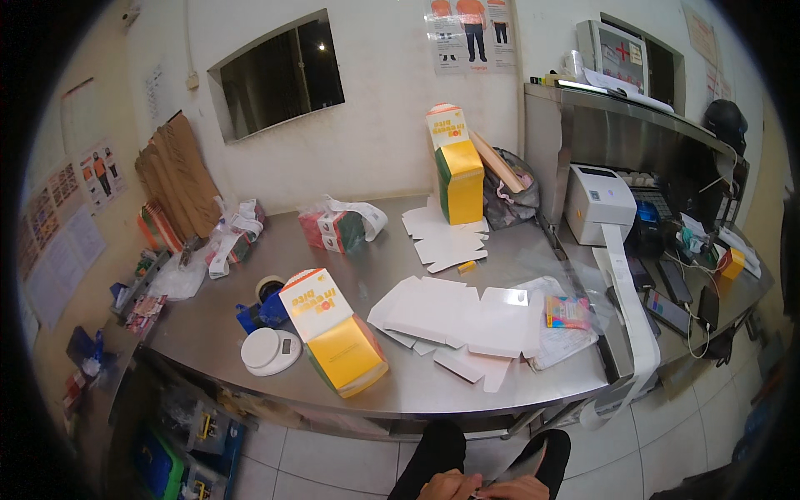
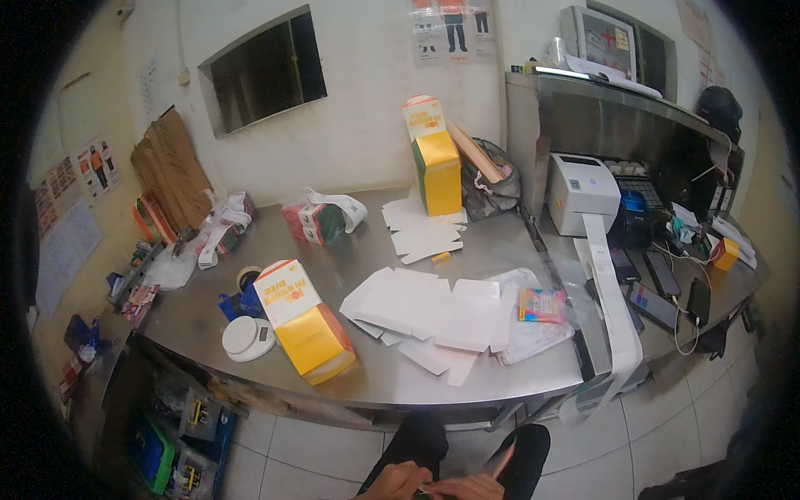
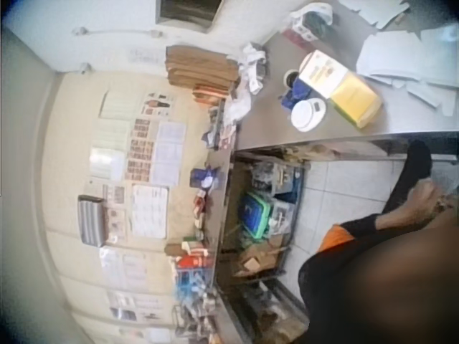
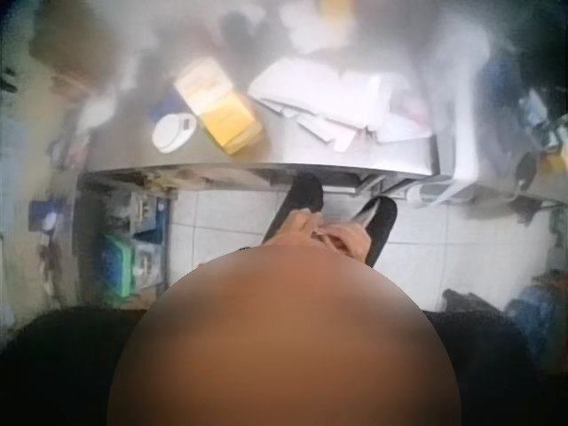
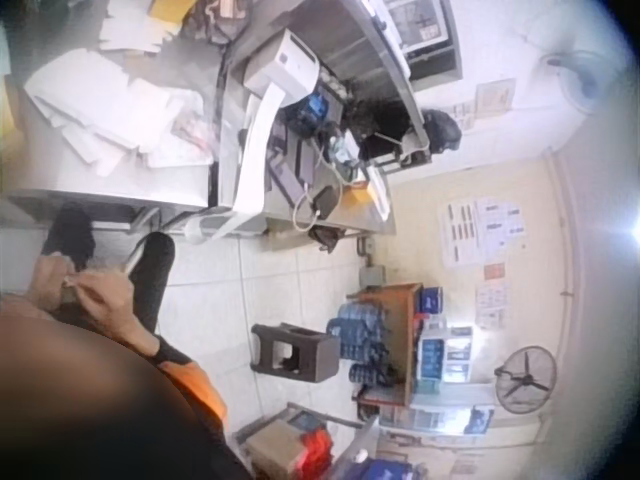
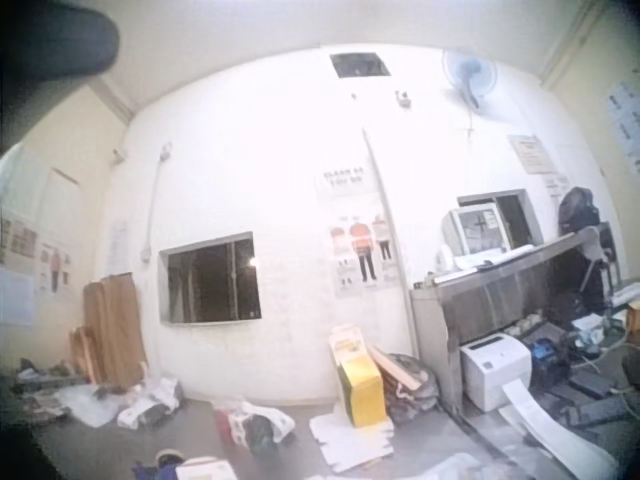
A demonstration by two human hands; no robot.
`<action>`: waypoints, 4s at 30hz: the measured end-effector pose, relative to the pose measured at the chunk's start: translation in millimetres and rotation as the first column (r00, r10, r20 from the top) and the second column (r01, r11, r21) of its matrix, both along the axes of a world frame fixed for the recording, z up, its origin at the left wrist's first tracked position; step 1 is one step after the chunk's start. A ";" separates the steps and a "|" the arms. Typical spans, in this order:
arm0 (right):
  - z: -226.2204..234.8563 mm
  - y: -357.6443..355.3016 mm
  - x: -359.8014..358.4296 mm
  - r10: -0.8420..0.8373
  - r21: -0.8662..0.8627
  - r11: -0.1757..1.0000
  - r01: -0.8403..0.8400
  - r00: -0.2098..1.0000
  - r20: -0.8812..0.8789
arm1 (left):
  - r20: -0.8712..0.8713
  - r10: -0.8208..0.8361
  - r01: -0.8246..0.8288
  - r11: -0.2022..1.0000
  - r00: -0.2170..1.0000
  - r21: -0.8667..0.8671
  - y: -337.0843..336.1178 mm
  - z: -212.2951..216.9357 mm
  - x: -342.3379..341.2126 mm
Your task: The person assembles small rectangular boxes by folding flat cardboard pieces and inserting them into a larger yellow and green box. The person repeatedly picks up flat pieces, folds them, and places them into the box, then stacks the completed boxes on the table.
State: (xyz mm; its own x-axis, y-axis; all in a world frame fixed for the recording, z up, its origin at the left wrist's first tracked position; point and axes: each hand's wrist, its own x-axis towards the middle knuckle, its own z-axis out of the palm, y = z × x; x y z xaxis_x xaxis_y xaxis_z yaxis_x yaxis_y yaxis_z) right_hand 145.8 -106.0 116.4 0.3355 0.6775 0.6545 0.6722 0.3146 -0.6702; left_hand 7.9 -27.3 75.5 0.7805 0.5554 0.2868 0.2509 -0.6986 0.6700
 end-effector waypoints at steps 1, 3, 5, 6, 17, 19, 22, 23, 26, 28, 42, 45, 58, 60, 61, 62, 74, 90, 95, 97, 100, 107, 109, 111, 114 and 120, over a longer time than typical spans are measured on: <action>-0.1 -2.6 -1.8 -0.007 -0.041 0.999 0.006 1.000 -0.017 | 0.008 -0.046 0.046 0.998 0.999 -0.047 0.8 -2.1 -2.8; -0.4 -8.4 -6.1 -0.062 -0.125 0.991 0.050 0.994 -0.092 | 0.015 -0.075 0.076 0.995 0.997 -0.061 4.5 -10.7 -2.5; -1.1 -12.5 -7.9 -0.129 -0.218 0.972 0.091 0.977 -0.170 | 0.017 -0.045 0.045 0.999 0.999 0.009 5.7 -24.9 6.4; -1.6 -13.7 -6.7 -0.114 -0.206 0.975 0.079 0.980 -0.163 | -0.012 -0.027 0.025 0.994 1.000 -0.110 6.1 -33.1 12.0; -0.9 -4.4 2.3 -0.119 -0.238 0.966 0.098 0.990 -0.075 | 0.205 0.099 0.000 0.900 0.974 -0.436 12.2 -56.0 28.0; -5.0 2.5 1.8 -0.109 -0.243 0.966 0.086 0.991 -0.083 | 0.290 0.169 -0.083 0.955 0.942 -0.286 16.8 -48.9 29.4; -11.8 10.1 2.5 -0.046 -0.265 0.964 0.021 0.995 -0.089 | 0.268 0.123 -0.070 0.978 0.956 -0.197 24.9 -33.7 27.2; -14.5 11.3 2.5 -0.021 -0.278 0.961 -0.006 0.995 -0.093 | 0.229 0.082 -0.037 0.980 0.970 -0.195 27.9 -27.7 25.1; -26.1 11.4 5.1 0.012 -0.259 0.962 -0.085 0.962 -0.272 | 0.279 -0.101 0.114 0.993 0.955 -0.028 38.1 -13.9 23.0; -38.4 10.7 11.1 0.041 -0.405 0.873 -0.271 0.869 -0.493 | 0.263 -0.258 0.245 0.966 0.930 0.081 46.4 -11.7 23.5; -123.5 14.4 18.2 0.044 0.060 0.982 -0.179 -0.094 -0.995 | 0.431 0.312 -0.014 0.822 0.847 -0.569 53.4 -87.2 28.4; -119.9 15.3 45.0 0.022 -0.046 0.956 -0.290 0.228 -0.973 | 0.256 0.239 -0.084 0.863 0.937 -0.499 58.3 -79.4 28.3; -98.1 4.3 53.0 -0.197 -0.482 0.866 -0.132 0.797 -0.571 | 0.108 -0.302 0.255 0.913 0.947 0.319 45.0 -32.2 65.1; -99.4 -0.3 58.8 -0.145 -0.467 0.853 -0.231 0.755 -0.640 | 0.172 -0.305 0.245 0.922 0.937 0.299 45.0 -35.1 69.2; -99.5 -2.6 60.9 -0.138 -0.478 0.821 -0.311 0.704 -0.696 | 0.244 -0.279 0.199 0.930 0.929 0.308 43.5 -37.3 70.0; -99.3 -4.9 63.4 -0.127 -0.454 0.842 -0.291 0.711 -0.691 | 0.315 -0.254 0.152 0.937 0.915 0.313 42.2 -39.7 69.9; -96.9 -13.1 63.3 -0.085 -0.543 0.787 -0.295 0.818 -0.568 | 0.248 -0.268 0.182 0.930 0.931 0.320 40.8 -51.7 58.1; -62.7 10.5 42.0 -0.333 -0.017 0.943 0.333 0.943 0.019 | 0.306 0.616 0.242 0.188 0.726 -0.952 70.8 -55.1 43.6; -59.5 14.7 34.7 -0.100 -0.167 0.982 0.092 0.994 -0.041 | 0.618 0.599 0.531 0.347 0.509 -0.773 90.7 -39.6 33.4; -56.6 13.2 33.8 -0.091 -0.186 0.979 0.077 0.993 -0.069 | 0.601 0.558 0.379 0.471 0.572 -0.797 86.6 -28.1 35.9; -51.3 7.8 42.8 -0.078 -0.181 0.979 0.090 0.994 0.073 | 0.513 0.535 -0.178 0.788 0.671 -0.589 70.4 -5.4 38.7; -50.7 10.3 57.5 0.169 -0.415 0.910 -0.009 0.921 0.350 | -0.268 -0.012 0.118 0.915 0.963 0.385 41.2 6.5 26.4; -49.5 13.6 57.9 0.142 -0.384 0.923 0.002 0.927 0.346 | -0.259 -0.093 0.144 0.972 0.961 0.186 43.4 -6.4 32.5; -46.7 15.1 60.5 0.063 -0.345 0.936 0.067 0.933 0.353 | -0.075 -0.135 0.137 0.991 0.988 0.014 50.0 -15.0 34.9; -43.4 18.0 69.5 -0.056 -0.348 0.912 0.214 0.910 0.412 | 0.166 0.037 -0.013 0.990 0.985 -0.143 64.6 -18.5 37.2; -42.5 24.6 78.7 -0.156 -0.251 0.937 0.241 0.935 0.318 | 0.161 0.094 0.025 0.792 0.982 -0.610 72.3 -2.6 46.7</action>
State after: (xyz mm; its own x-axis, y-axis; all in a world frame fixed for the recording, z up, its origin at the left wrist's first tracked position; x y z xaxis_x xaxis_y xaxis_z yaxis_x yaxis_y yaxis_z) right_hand 224.5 -81.4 73.9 0.3075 0.7868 0.5352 0.8783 -0.0182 -0.4778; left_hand 54.6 45.0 72.8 0.7275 0.6861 0.0095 0.1055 -0.1256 0.9865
